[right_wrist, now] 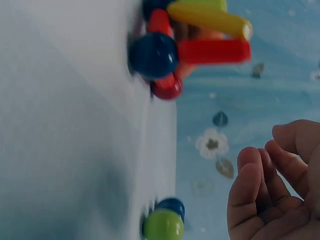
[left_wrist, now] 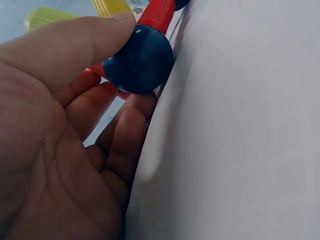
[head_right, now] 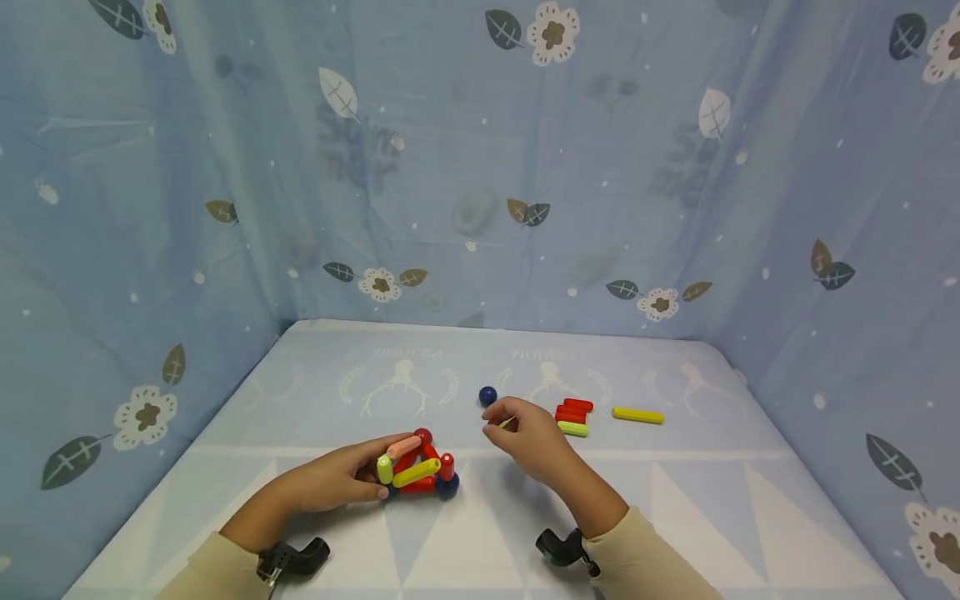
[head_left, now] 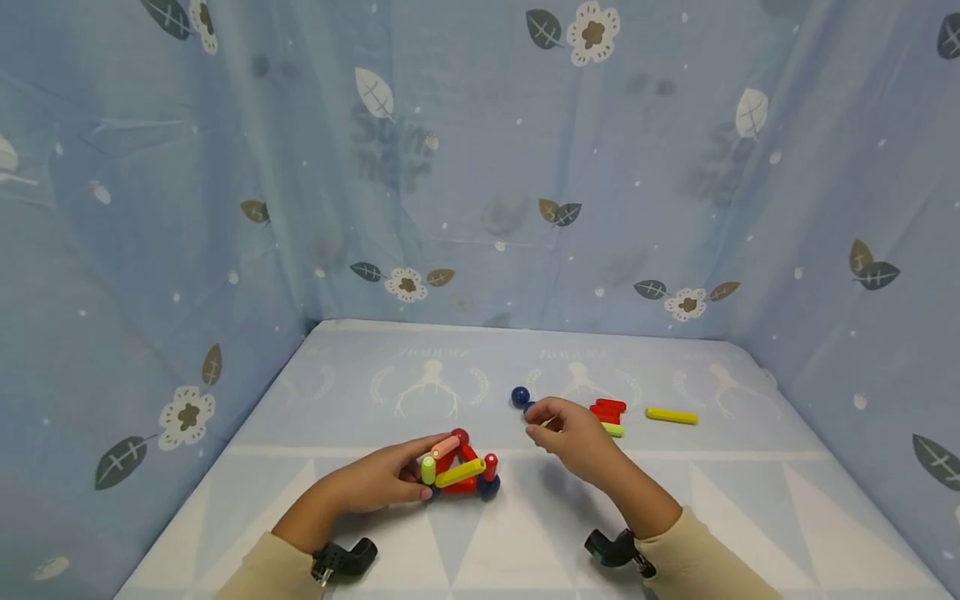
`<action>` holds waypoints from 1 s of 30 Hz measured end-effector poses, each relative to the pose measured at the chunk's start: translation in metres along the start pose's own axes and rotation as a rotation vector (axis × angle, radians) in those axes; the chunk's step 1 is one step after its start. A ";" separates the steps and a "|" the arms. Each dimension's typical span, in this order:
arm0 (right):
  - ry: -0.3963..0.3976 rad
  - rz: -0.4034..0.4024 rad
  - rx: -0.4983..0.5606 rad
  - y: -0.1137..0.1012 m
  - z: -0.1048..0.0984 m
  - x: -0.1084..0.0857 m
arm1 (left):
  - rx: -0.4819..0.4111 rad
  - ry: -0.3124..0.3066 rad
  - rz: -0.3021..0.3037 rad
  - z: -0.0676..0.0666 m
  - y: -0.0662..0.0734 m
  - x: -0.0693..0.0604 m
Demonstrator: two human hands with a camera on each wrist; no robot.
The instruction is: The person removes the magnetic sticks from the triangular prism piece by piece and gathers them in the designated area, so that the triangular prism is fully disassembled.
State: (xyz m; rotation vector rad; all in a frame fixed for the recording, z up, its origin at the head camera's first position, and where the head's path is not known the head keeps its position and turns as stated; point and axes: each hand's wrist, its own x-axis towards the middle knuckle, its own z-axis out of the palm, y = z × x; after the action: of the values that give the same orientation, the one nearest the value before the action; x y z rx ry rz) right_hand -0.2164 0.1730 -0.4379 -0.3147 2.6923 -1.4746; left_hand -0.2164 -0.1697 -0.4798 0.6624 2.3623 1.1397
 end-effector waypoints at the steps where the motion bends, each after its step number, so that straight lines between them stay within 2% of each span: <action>1: -0.023 -0.020 -0.025 -0.002 0.004 -0.001 | -0.003 0.000 0.002 0.000 0.000 0.001; 8: -0.211 -0.156 -0.131 -0.015 0.026 -0.003 | 0.009 0.015 0.000 0.001 -0.003 0.003; 11: -0.253 -0.223 -0.196 -0.017 0.034 -0.004 | 0.008 0.011 0.018 -0.001 -0.003 0.003; 14: -0.245 -0.244 -0.240 -0.017 0.041 -0.006 | 0.003 0.004 0.027 -0.001 -0.004 0.002; 21: -0.221 -0.219 -0.284 -0.017 0.048 -0.009 | 0.001 -0.004 0.026 0.002 -0.004 0.002; 30: -0.211 -0.187 -0.251 -0.016 0.042 -0.009 | 0.012 0.006 0.012 0.001 -0.001 0.000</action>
State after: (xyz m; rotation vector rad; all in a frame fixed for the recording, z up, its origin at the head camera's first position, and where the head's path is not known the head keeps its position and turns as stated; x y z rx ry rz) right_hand -0.1987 0.1319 -0.4478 -0.7099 2.7334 -1.0647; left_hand -0.2160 -0.1698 -0.4809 0.6796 2.3749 1.1347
